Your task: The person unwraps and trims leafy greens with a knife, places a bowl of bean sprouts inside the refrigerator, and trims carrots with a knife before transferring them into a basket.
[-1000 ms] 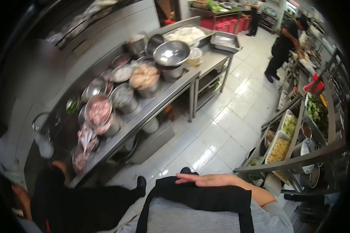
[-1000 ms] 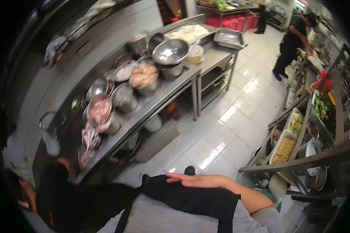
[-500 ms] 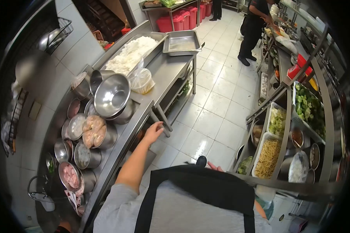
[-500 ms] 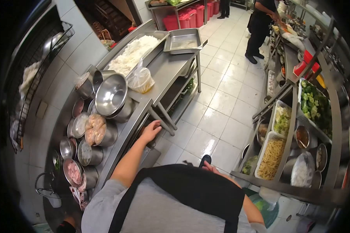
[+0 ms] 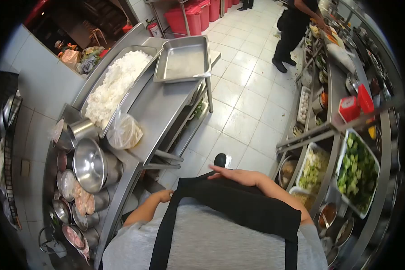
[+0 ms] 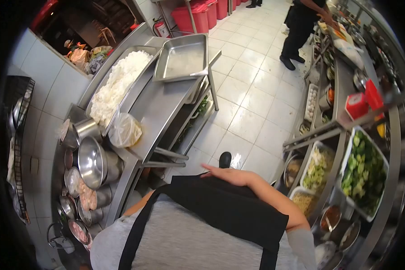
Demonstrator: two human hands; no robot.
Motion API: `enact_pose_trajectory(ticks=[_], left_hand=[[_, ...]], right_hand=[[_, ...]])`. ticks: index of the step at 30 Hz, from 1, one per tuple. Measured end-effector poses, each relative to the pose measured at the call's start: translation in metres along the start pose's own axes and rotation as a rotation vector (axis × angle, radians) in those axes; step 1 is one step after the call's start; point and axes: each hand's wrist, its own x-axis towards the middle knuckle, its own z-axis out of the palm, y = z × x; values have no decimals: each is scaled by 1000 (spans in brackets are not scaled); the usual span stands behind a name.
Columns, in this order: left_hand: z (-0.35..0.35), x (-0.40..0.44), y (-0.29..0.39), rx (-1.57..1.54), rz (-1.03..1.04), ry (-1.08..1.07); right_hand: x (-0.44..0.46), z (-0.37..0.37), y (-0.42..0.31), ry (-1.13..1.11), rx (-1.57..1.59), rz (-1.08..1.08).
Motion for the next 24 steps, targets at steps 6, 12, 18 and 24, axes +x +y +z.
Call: enact_pose_trajectory(ticks=[6, 12, 18, 24], left_hand=[[-296, -37, 184, 97, 238, 77], [-517, -32, 368, 265, 539, 540], [-601, 23, 444, 243, 780, 726], [-621, 76, 478, 19, 764, 1017]], right_hand=[[-49, -94, -85, 210, -123, -214], [-91, -195, -10, 853, -358, -218], [-144, -335, 26, 1468, -682, 98], [-148, -464, -118, 1084, -770, -259]])
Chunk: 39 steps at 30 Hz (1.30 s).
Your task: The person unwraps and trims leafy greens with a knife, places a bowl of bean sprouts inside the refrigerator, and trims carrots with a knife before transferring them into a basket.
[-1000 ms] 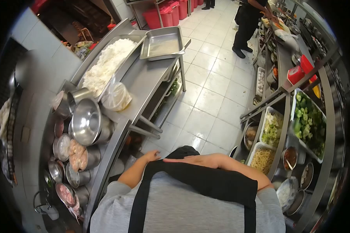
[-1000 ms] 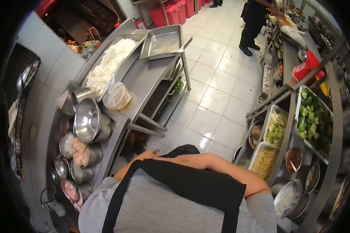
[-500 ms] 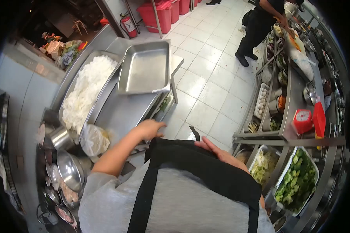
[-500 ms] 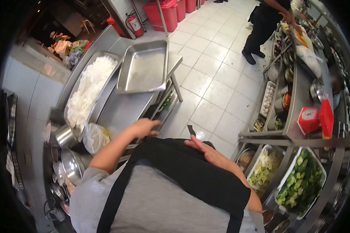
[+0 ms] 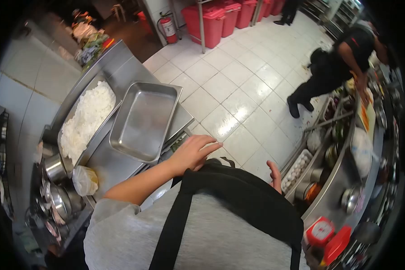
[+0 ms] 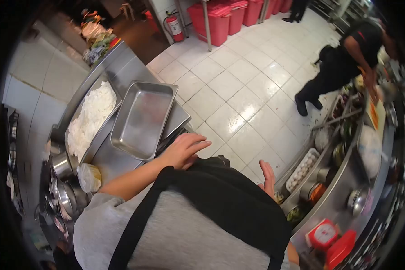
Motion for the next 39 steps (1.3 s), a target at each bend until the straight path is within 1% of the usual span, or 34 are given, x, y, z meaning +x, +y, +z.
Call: enact_pose_trajectory(ticks=[1, 2, 5, 6, 7, 9, 10, 12, 13, 15, 16, 17, 19, 20, 21, 22, 23, 24, 25, 28, 30, 31, 32, 33, 34, 35, 36, 37, 38, 39], left_hand=[[1, 3, -1, 17, -52, 74], [2, 9, -3, 37, -101, 152], [13, 37, -12, -35, -292, 423], [17, 53, -16, -112, -366, 465], [23, 76, -24, -263, -395, 497], [36, 127, -46, -569, -432, 565], [41, 149, -61, -555, -431, 533], [59, 181, -101, -532, -434, 466], [72, 185, -126, -418, -460, 392], [98, 187, -172, -192, -510, 239], [93, 199, -178, -280, -635, 174], [89, 218, -187, -321, -587, 204], [77, 261, -199, -405, -495, 265], [59, 291, -205, -510, -436, 304], [33, 320, -203, -564, -358, 334], [8, 347, -200, -621, -291, 368], [-5, 368, -206, -618, -250, 386], [-2, 383, -224, -588, -258, 399], [3, 393, -240, -564, -274, 420], [40, 383, -298, -264, -562, 426], [38, 370, -308, -299, -806, 367], [34, 368, -308, -336, -914, 323], [30, 373, -307, -454, -926, 415], [25, 378, -305, -572, -932, 509], [8, 392, -301, -644, -889, 612], [-13, 407, -296, -649, -852, 688], [-34, 421, -294, -650, -813, 764], [-45, 427, -298, -639, -767, 842], [-47, 425, -311, -501, -753, 877], [-38, 416, -325, -493, -925, 904]], right_hand=[[27, -11, -5, -14, 56, -76], [56, -22, -9, -59, 56, -102], [130, -29, 17, -114, 72, -113], [148, -26, 35, -140, 39, -77], [159, -20, 67, -179, 19, -62], [177, -10, 152, -248, -31, -37], [189, -10, 185, -274, -65, 54], [217, -27, 235, -330, 231, 117], [235, -31, 249, -357, 381, 156], [305, -58, 117, -286, 530, 377], [327, -60, 114, -253, 559, 337], [348, -60, 115, -213, 587, 295], [383, -53, 185, -276, 591, 321], [394, -45, 209, -315, 325, 316], [396, -31, 242, -274, 172, 41], [408, -25, 264, -277, 70, -61], [429, -26, 272, -292, 49, -90], [453, -29, 281, -331, 72, -48], [484, -35, 276, -364, 135, -1], [579, -55, 232, -437, 487, 104], [636, -51, 207, -439, 743, 104], [662, -39, 203, -498, 733, 120], [687, -25, 200, -587, 674, 107], [710, -4, 209, -631, 564, 238], [720, 8, 211, -718, 370, 88], [729, 17, 215, -798, 178, -70], [747, 37, 264, -884, 70, 15], [757, 40, 256, -909, 85, 30], [770, 44, 245, -933, 102, 38], [782, 50, 236, -959, 116, 47]])
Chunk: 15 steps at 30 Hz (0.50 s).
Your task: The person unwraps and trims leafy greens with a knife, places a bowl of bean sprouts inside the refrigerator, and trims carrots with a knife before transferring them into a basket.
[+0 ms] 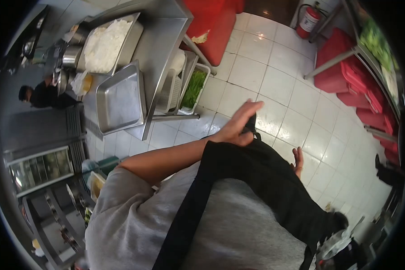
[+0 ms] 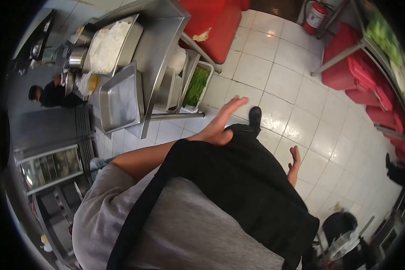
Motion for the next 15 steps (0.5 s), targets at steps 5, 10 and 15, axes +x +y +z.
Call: enact_pose_trajectory(ticks=[5, 10, 15], left_hand=[[-55, -33, -295, -209, -786, 809], [-146, -47, -268, 974, -1130, 855], [-191, -65, -323, 699, -1426, 653]], right_hand=[[75, -39, -106, -109, 290, -280], [138, -92, -13, -54, -810, -135], [206, -153, 53, -297, -913, 129]])
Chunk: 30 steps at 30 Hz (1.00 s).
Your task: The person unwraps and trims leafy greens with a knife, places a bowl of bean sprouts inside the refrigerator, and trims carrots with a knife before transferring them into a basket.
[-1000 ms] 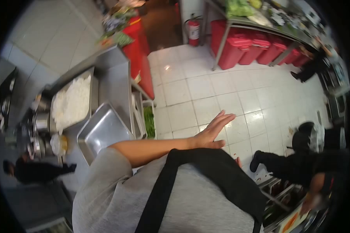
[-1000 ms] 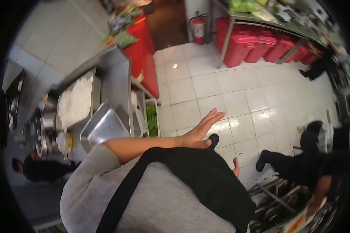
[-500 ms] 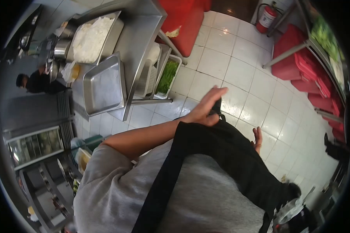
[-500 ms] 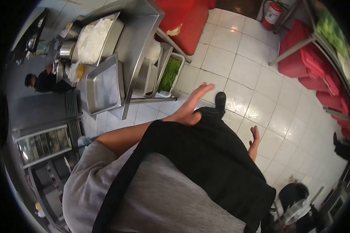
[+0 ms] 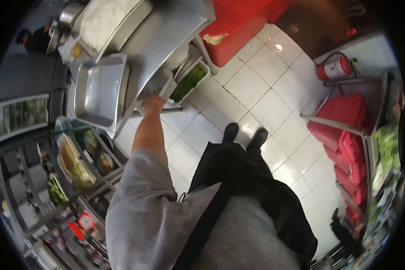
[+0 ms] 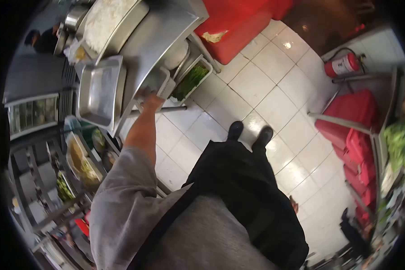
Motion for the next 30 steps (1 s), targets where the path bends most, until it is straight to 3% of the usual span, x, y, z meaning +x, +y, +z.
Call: enact_pose_trajectory(ticks=[3, 5, 7, 9, 12, 16, 19, 23, 25, 30], left_hand=[[-4, -52, 16, 52, 116, 20], [-1, -138, 55, 120, 205, 160], [1, -209, 79, 132, 290, 118], [9, -265, 96, 146, 473, 212], [-10, -316, 141, 110, 564, 153], [-9, -312, 205, 67, 672, 169], [-17, -296, 262, -69, 771, 326], [-45, -277, 326, -52, 856, 285], [-52, -257, 350, -57, 901, 290], [-79, -169, 403, -71, 925, 286]], right_hand=[[51, -21, 23, -128, 28, -33], [93, -51, 38, -189, 18, -96], [125, -76, 43, -233, 6, -144], [160, -101, 47, -259, -14, -198], [202, -131, 51, -289, -50, -257], [243, -160, 45, -311, -76, -309], [266, -172, 22, -354, -97, -339], [312, -190, -39, -366, -106, -480], [354, -193, -80, -296, -75, -699], [408, -238, -174, -314, -123, -655]])
